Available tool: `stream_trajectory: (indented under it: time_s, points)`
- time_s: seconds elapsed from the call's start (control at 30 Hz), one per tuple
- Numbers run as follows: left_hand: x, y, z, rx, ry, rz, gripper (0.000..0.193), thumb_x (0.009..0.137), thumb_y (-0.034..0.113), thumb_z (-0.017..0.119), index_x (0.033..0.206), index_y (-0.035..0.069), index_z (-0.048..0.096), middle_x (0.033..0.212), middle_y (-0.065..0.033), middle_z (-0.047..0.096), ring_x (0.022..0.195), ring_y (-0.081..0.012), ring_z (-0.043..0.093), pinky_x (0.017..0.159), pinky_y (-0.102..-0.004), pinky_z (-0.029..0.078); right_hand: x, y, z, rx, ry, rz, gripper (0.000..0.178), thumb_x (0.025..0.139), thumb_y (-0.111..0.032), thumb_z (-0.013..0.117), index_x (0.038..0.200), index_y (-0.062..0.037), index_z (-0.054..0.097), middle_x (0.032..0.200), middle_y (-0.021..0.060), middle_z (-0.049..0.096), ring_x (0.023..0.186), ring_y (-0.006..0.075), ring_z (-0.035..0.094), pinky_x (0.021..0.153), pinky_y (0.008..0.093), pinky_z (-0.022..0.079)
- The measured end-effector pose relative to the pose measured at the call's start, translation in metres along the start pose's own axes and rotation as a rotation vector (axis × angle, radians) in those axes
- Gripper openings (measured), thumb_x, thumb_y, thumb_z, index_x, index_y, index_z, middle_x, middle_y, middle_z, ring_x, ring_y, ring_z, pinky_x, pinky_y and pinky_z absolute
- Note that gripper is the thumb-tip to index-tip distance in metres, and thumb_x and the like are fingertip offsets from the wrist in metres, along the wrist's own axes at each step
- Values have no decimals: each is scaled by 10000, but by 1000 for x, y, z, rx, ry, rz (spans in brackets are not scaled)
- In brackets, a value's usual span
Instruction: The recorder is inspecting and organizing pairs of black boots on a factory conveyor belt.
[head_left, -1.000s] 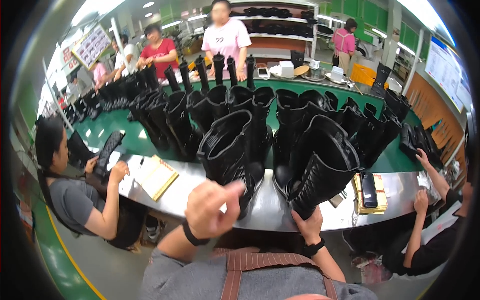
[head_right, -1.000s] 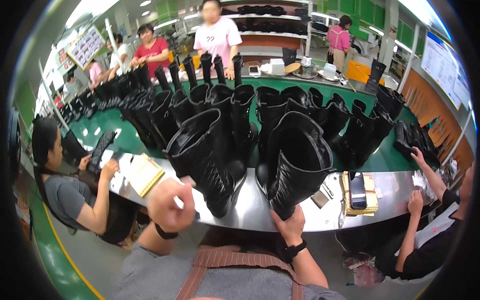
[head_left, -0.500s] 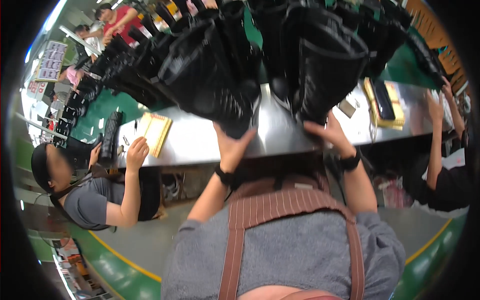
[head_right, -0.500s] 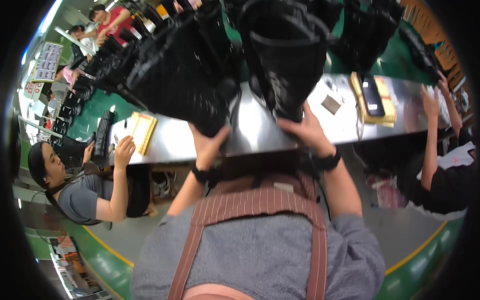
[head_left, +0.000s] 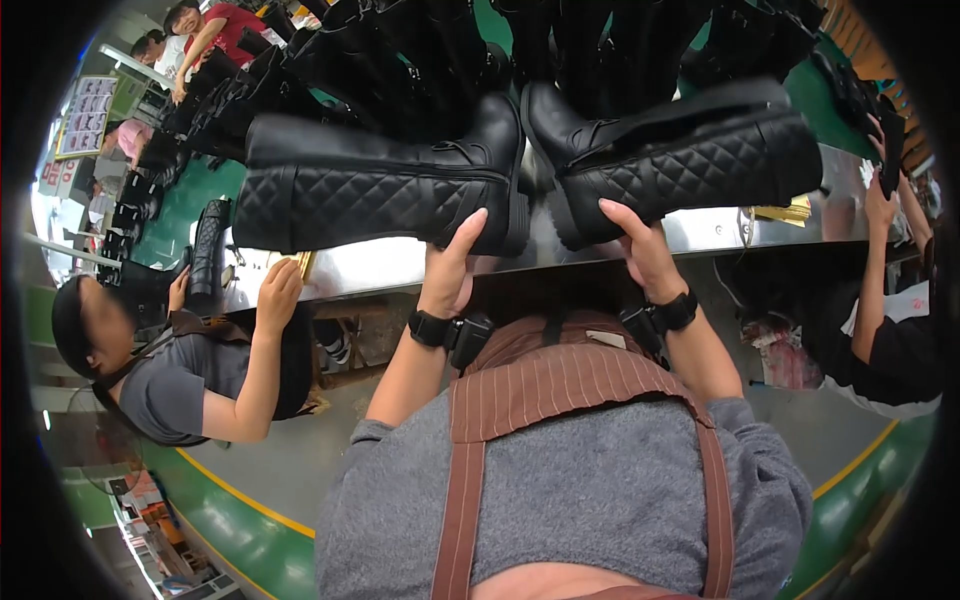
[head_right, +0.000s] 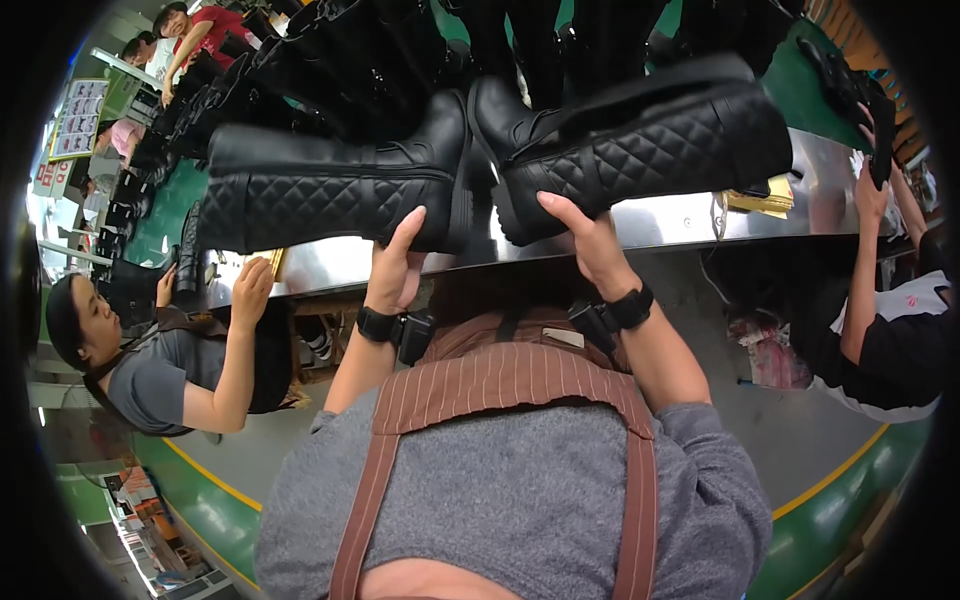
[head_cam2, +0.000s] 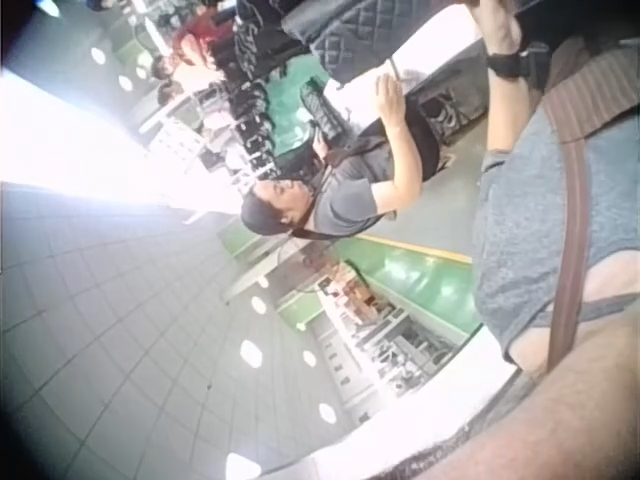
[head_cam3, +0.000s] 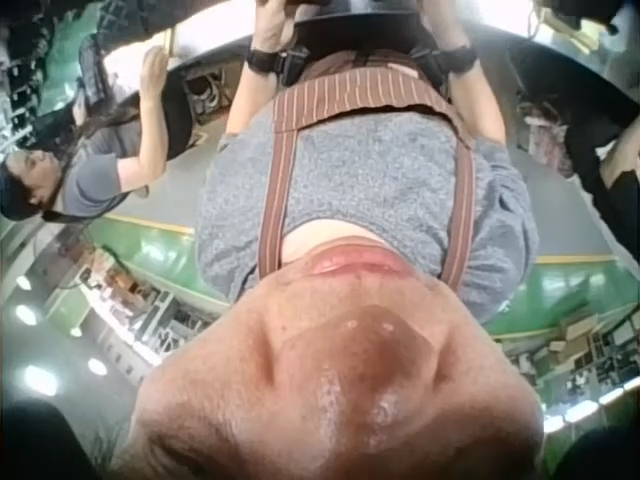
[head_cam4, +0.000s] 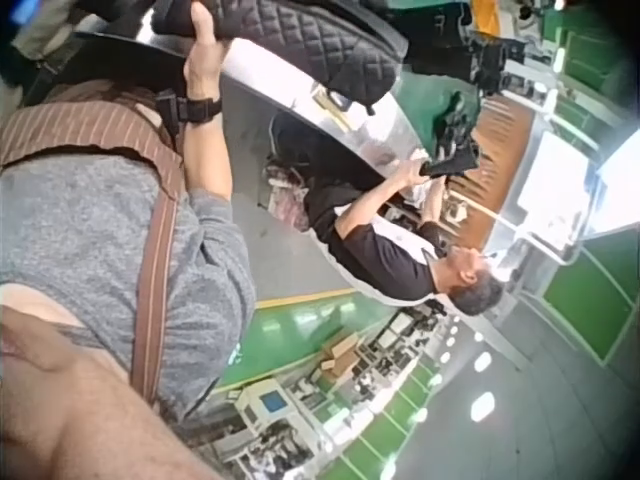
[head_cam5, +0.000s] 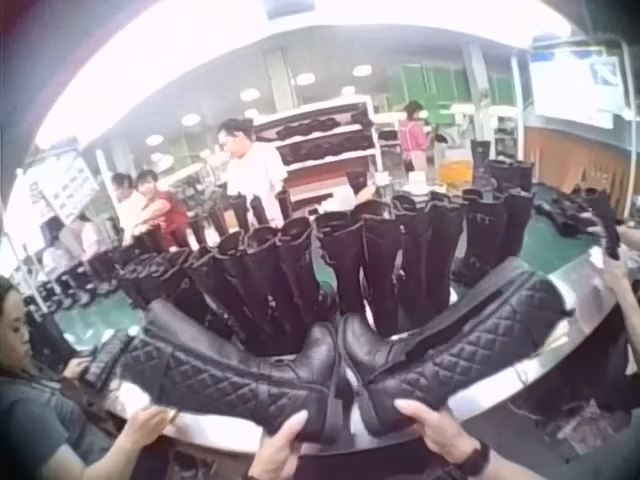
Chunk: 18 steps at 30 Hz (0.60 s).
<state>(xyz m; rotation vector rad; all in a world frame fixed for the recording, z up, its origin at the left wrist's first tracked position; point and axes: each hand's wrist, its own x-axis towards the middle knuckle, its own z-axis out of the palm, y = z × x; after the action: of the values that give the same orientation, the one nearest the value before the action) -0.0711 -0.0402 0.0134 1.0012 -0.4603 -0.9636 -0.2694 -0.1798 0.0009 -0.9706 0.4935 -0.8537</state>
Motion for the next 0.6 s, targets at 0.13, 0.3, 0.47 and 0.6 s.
stream_trajectory:
  time_s: [0.13, 0.3, 0.47, 0.6]
  points:
    - [-7, -3, 7, -183, -132, -111, 389, 897, 92, 625, 1269, 46, 520, 1199, -95, 588, 1094, -231, 591, 946, -432, 508, -9, 3, 6, 191, 18, 156, 357, 868, -160, 632, 1199, -39, 577, 1158, 86, 624, 1078, 200, 600, 960, 350, 474]
    - [-7, -5, 13, -245, -92, -95, 377, 897, 89, 623, 1260, 49, 531, 1200, -96, 589, 1111, -232, 583, 951, -441, 503, -4, 3, 14, 225, -5, -21, 329, 857, -112, 626, 1174, -36, 585, 1133, 69, 626, 1054, 187, 602, 958, 336, 467]
    - [-7, 8, 9, -57, -13, -4, 356, 877, 73, 648, 1221, 39, 564, 1150, -78, 620, 1064, -202, 604, 950, -382, 496, 10, -17, -3, -262, 68, -236, 276, 805, -75, 687, 1067, 1, 643, 1013, 58, 664, 941, 164, 618, 877, 298, 479]
    - [0, 14, -5, 188, 83, 230, 344, 819, 32, 714, 1149, 24, 614, 1121, -59, 632, 980, -139, 612, 886, -280, 491, 16, -29, -21, -797, 228, -162, 305, 788, -126, 726, 1040, 31, 654, 959, 64, 686, 870, 154, 635, 811, 294, 493]
